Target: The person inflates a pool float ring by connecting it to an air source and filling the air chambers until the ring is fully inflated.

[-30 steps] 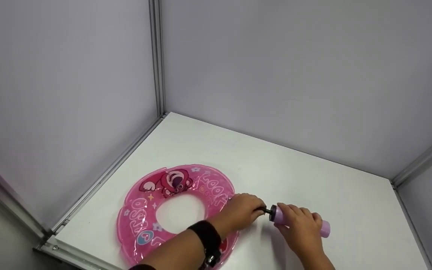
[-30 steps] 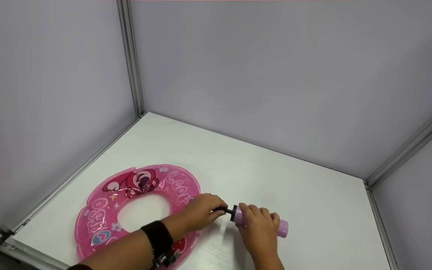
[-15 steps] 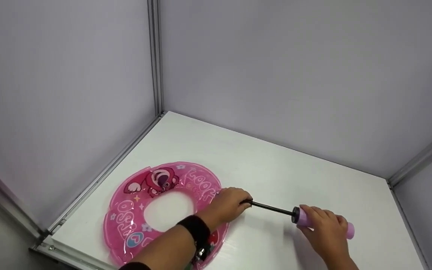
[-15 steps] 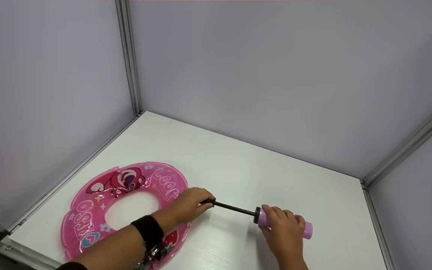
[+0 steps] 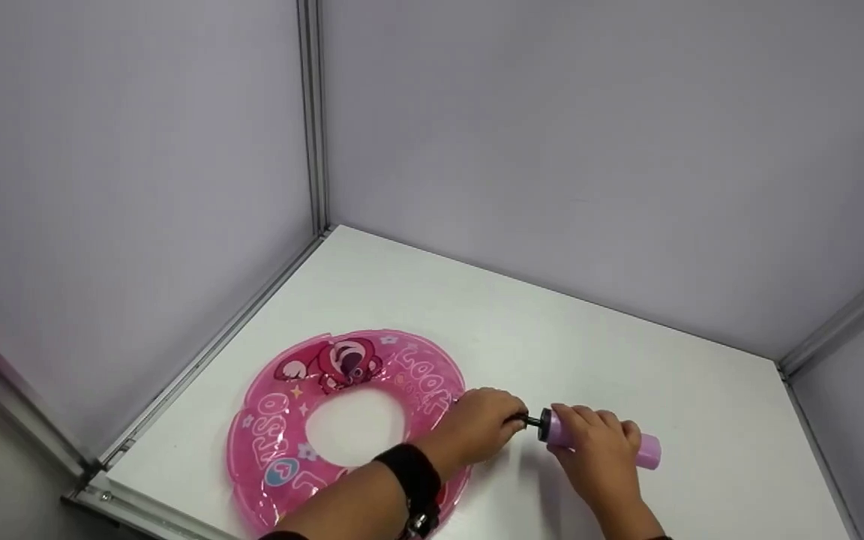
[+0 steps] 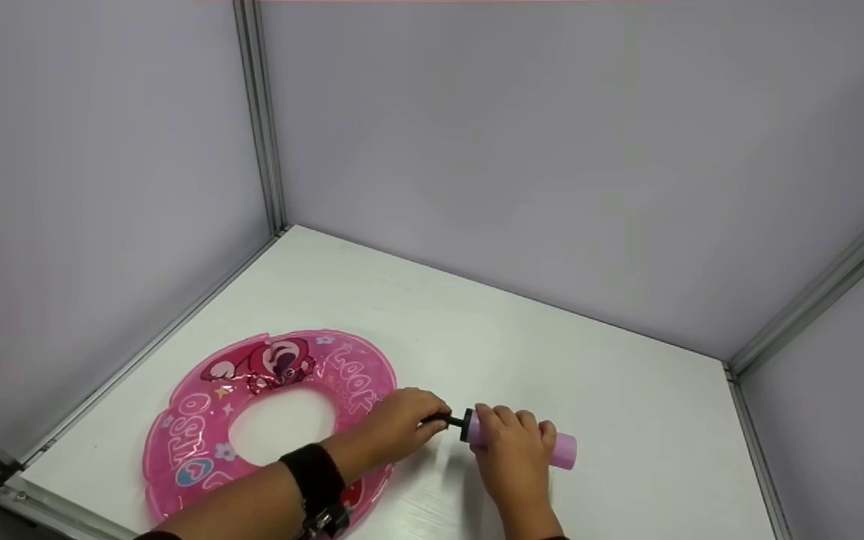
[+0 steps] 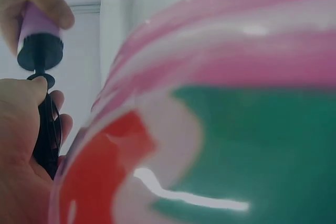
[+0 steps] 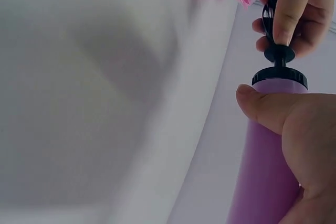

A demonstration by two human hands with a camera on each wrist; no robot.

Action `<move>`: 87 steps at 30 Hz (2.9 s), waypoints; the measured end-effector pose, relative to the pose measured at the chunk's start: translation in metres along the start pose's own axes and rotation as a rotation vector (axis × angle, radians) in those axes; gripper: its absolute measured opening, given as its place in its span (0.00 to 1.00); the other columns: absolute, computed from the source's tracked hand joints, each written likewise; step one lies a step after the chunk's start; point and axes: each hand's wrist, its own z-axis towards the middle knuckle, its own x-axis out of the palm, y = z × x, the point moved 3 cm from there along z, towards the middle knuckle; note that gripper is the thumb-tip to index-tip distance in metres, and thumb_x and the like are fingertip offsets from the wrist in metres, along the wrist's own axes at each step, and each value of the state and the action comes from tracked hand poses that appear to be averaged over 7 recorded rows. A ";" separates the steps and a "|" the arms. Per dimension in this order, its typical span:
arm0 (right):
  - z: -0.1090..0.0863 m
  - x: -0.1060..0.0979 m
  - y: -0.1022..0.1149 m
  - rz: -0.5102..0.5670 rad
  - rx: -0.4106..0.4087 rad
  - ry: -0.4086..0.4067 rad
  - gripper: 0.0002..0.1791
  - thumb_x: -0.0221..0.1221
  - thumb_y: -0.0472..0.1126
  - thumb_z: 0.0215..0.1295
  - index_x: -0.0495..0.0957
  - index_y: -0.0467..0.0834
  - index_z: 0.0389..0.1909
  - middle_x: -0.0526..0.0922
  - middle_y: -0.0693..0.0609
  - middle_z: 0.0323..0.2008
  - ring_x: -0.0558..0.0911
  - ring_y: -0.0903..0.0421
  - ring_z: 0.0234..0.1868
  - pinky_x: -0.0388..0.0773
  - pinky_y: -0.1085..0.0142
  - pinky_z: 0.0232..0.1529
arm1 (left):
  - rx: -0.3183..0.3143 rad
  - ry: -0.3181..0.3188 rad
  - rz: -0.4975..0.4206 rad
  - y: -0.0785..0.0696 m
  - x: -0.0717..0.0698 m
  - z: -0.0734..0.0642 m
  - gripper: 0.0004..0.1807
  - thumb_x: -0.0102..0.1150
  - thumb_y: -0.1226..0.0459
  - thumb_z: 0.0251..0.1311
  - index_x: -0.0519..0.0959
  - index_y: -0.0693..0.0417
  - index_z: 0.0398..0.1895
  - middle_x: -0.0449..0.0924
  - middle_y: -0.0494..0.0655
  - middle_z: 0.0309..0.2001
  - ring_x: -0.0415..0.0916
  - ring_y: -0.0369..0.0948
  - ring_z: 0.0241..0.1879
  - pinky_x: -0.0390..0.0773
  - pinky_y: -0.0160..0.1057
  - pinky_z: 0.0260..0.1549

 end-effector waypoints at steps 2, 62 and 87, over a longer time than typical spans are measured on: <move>-0.001 0.002 0.006 0.004 0.005 0.004 0.35 0.83 0.42 0.50 0.84 0.57 0.62 0.89 0.52 0.58 0.81 0.41 0.61 0.64 0.34 0.62 | 0.007 -0.004 0.015 -0.004 0.001 -0.001 0.08 0.61 0.54 0.76 0.88 0.40 0.48 0.91 0.33 0.45 0.85 0.35 0.46 0.82 0.36 0.53; -0.019 0.003 -0.033 0.016 0.024 0.022 0.37 0.83 0.43 0.51 0.83 0.57 0.65 0.89 0.50 0.60 0.82 0.40 0.62 0.65 0.30 0.64 | 0.037 0.046 0.023 -0.001 0.004 -0.002 0.08 0.62 0.54 0.75 0.88 0.41 0.47 0.90 0.34 0.40 0.84 0.35 0.42 0.81 0.35 0.49; -0.040 -0.013 -0.014 -0.035 0.111 -0.021 0.35 0.83 0.42 0.49 0.85 0.56 0.62 0.90 0.53 0.57 0.82 0.42 0.59 0.64 0.35 0.61 | 0.085 0.042 -0.007 -0.035 0.019 0.002 0.07 0.62 0.54 0.75 0.88 0.40 0.46 0.90 0.32 0.41 0.85 0.35 0.43 0.82 0.35 0.49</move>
